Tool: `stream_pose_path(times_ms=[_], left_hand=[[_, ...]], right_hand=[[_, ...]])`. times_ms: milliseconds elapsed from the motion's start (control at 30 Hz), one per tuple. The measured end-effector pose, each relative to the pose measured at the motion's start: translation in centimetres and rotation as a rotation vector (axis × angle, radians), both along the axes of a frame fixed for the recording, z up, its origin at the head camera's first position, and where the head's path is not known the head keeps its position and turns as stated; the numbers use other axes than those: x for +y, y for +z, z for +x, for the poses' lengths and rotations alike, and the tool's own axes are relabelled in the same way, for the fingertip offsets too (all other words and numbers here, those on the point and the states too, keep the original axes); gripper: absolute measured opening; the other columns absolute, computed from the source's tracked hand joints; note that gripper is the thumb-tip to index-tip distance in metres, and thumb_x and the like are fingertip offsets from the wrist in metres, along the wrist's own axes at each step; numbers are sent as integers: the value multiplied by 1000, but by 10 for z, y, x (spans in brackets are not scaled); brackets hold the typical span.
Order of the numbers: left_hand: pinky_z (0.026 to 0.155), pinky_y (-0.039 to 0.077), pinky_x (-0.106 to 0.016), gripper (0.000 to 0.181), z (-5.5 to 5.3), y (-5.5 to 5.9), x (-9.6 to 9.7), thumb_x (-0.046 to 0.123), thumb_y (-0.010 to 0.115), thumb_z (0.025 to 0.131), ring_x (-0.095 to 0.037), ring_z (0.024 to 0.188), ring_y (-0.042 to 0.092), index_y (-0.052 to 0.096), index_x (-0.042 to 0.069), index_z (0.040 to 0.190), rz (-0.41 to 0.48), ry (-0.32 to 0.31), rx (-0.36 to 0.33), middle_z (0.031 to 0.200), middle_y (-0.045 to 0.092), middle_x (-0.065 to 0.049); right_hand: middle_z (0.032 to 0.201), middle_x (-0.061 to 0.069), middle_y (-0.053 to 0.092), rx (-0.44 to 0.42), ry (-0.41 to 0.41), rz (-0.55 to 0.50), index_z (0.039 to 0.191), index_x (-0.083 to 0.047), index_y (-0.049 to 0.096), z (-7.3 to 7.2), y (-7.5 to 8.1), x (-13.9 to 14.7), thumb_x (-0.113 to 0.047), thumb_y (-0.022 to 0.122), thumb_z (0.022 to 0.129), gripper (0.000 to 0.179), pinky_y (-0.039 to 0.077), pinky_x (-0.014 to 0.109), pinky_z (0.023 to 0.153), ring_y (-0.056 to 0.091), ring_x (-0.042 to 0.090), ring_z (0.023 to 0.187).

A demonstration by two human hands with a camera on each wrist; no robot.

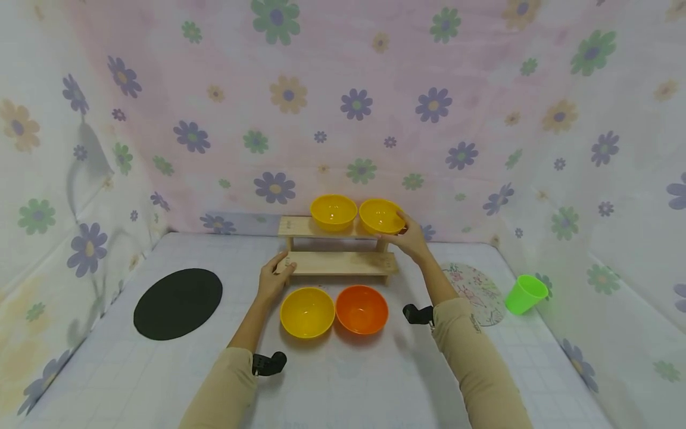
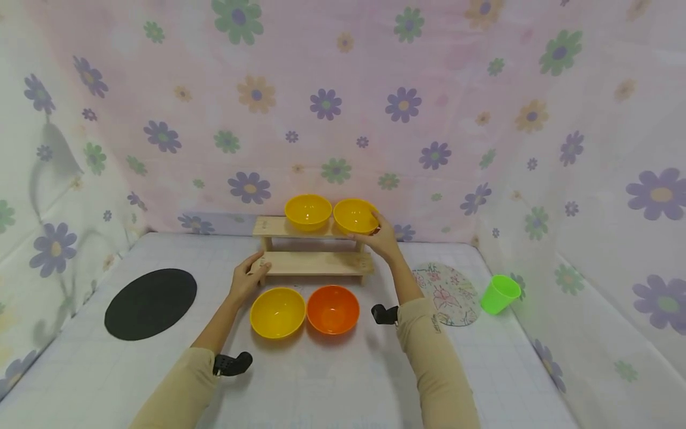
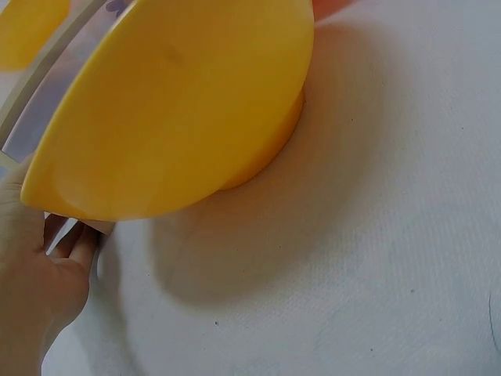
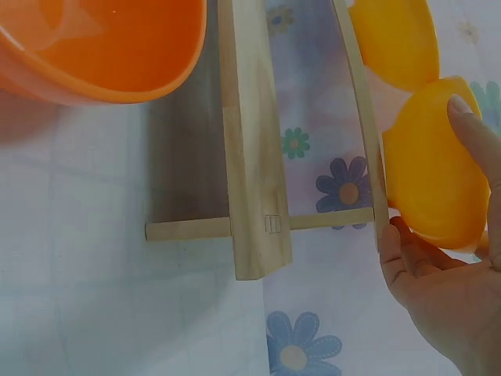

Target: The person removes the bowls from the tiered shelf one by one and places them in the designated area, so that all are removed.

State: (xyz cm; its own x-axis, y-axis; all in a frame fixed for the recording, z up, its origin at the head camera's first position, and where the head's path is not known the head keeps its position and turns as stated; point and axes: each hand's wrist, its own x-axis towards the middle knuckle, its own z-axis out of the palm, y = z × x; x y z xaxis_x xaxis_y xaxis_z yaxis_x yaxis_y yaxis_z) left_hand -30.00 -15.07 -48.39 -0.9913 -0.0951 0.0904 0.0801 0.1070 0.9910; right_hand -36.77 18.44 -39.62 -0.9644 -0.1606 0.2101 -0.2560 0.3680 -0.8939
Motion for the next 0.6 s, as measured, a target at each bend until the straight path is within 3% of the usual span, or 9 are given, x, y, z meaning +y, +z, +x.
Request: stream_pose_path(times_ms=[167, 333, 467, 600], left_hand=[[107, 33, -48, 54, -5, -8, -1, 16, 62, 91, -36, 136, 30, 42, 0, 140, -24, 9, -3, 148, 32, -21], [107, 32, -50, 54, 2, 6, 1, 10, 61, 91, -38, 136, 28, 41, -4, 139, 10, -11, -17, 148, 30, -24], [107, 32, -51, 54, 11, 18, 3, 8, 60, 91, -40, 136, 28, 39, -7, 138, -7, -18, -21, 147, 30, -27], [106, 32, -51, 53, 9, 15, 3, 8, 61, 91, -40, 135, 29, 40, -6, 138, -6, -9, -21, 147, 30, -27]], right_hand=[[146, 22, 34, 5, 26, -31, 147, 3, 22, 11, -1, 7, -14, 77, 77, 90, 41, 44, 101, 47, 34, 117], [144, 21, 36, 24, 48, -9, 148, 0, 22, 28, -5, 15, -15, 77, 78, 90, 40, 43, 102, 46, 34, 115], [144, 21, 36, 26, 65, -20, 148, -1, 23, 41, -8, 21, -12, 76, 79, 88, 48, 35, 93, 48, 36, 114], [147, 21, 33, 7, 61, -23, 149, -4, 22, 55, -12, 27, -11, 76, 79, 89, 52, 30, 86, 48, 37, 115]])
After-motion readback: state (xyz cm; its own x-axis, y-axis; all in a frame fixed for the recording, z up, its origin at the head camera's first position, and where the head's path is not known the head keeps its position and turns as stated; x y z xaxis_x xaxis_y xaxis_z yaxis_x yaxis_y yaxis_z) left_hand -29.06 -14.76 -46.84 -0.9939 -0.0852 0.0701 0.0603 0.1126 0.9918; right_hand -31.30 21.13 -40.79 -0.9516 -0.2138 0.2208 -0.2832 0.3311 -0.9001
